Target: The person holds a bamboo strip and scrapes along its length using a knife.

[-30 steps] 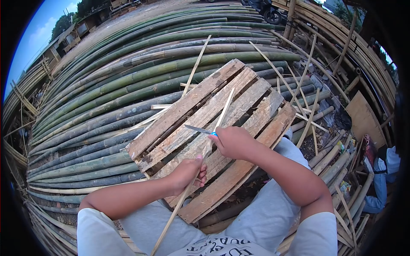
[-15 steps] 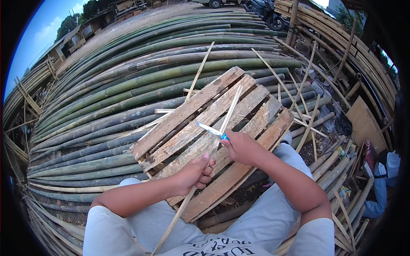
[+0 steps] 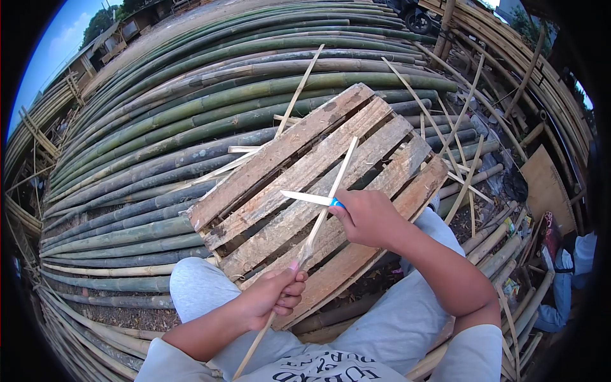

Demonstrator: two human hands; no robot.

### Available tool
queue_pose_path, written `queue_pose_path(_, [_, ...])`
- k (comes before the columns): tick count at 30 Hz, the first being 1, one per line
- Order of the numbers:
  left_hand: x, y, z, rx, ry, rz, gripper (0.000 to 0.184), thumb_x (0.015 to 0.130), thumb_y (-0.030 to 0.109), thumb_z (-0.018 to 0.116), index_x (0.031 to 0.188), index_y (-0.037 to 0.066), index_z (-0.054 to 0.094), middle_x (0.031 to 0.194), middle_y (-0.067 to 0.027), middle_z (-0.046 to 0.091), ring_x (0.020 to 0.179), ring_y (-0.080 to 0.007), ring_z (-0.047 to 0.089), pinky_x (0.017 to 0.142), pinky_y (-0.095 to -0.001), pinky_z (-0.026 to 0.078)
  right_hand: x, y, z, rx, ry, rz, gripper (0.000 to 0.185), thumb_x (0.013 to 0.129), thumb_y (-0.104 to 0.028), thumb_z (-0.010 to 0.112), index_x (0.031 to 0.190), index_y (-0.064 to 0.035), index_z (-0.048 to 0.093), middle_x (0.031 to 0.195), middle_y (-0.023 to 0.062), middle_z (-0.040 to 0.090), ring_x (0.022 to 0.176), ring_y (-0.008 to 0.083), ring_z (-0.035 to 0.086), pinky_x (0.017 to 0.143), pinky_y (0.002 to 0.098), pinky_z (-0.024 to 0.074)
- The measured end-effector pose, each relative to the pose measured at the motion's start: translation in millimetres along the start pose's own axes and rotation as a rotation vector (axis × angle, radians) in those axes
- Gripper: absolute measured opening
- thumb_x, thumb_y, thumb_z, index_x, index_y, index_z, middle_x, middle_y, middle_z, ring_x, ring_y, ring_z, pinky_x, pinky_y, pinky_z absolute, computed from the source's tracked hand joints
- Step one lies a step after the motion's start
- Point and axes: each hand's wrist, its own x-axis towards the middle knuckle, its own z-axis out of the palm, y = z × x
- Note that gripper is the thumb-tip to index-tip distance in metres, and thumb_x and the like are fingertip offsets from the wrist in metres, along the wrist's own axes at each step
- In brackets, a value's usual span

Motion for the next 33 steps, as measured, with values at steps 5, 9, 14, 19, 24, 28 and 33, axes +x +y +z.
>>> queue_pose_path(5, [0,-7,-2,0.111,0.121,0.080,0.036,0.103,0.050,0.036,0.091,0.017,0.042,0.065,0.0096,0.029,0.049,-0.0028,0.021,0.043,-0.0199,0.015,-6,-27,19,-0.026,-0.068,0.053,0.036,0.096,-0.032,0.053,0.073,-0.0044,0.058,0.060,0.0181,0.058,0.058,0.0409,0.060,0.056,0.0507,0.0459])
queue_pose_path(9, [4,-9,-12,0.134,0.173,-0.027,0.037,0.104,0.051,0.033,0.091,0.017,0.043,0.066,0.0093,0.028,0.049,-0.0034,0.020,0.043,-0.0212,0.014,-6,-26,33,-0.034,-0.185,0.048,0.040,0.096,-0.034,0.051,0.072,-0.0030,0.060,0.062,0.0197,0.060,0.061,0.0409,0.061,0.057,0.0504,0.0476])
queue_pose_path(14, [6,-7,-18,0.136,0.170,-0.048,0.037,0.104,0.051,0.033,0.092,0.017,0.043,0.067,0.0092,0.028,0.050,-0.0036,0.020,0.043,-0.0216,0.014,2,-21,35,-0.053,-0.248,0.027,0.041,0.096,-0.035,0.050,0.076,-0.0015,0.061,0.062,0.0195,0.061,0.060,0.0410,0.062,0.058,0.0511,0.0475])
queue_pose_path(19, [1,-1,-24,0.052,0.062,-0.040,0.037,0.103,0.051,0.034,0.094,0.016,0.043,0.067,0.0087,0.027,0.051,-0.0035,0.019,0.044,-0.0212,0.014,6,-23,31,-0.034,-0.267,-0.045,0.037,0.093,-0.036,0.053,0.079,-0.0029,0.059,0.062,0.0180,0.061,0.060,0.0398,0.062,0.056,0.0502,0.0472])
queue_pose_path(24, [7,-4,-28,0.133,0.121,-0.035,0.037,0.103,0.051,0.035,0.094,0.016,0.043,0.067,0.0086,0.027,0.051,-0.0038,0.019,0.044,-0.0213,0.015,7,-22,33,-0.098,-0.286,-0.004,0.036,0.094,-0.035,0.052,0.078,-0.0033,0.059,0.061,0.0173,0.061,0.060,0.0387,0.063,0.056,0.0496,0.0479])
queue_pose_path(28, [11,-10,-27,0.224,0.183,0.011,0.038,0.103,0.052,0.034,0.092,0.016,0.042,0.066,0.0085,0.027,0.051,-0.0040,0.020,0.045,-0.0215,0.017,8,-26,36,-0.078,-0.327,0.039,0.040,0.096,-0.036,0.050,0.076,-0.0031,0.061,0.061,0.0177,0.061,0.060,0.0385,0.063,0.057,0.0490,0.0489])
queue_pose_path(33, [10,-10,-29,0.253,0.182,0.021,0.039,0.103,0.053,0.033,0.091,0.017,0.042,0.066,0.0087,0.028,0.051,-0.0041,0.021,0.045,-0.0216,0.017,6,-32,39,-0.055,-0.349,0.037,0.043,0.096,-0.038,0.048,0.076,-0.0029,0.063,0.059,0.0181,0.061,0.058,0.0385,0.063,0.055,0.0487,0.0488])
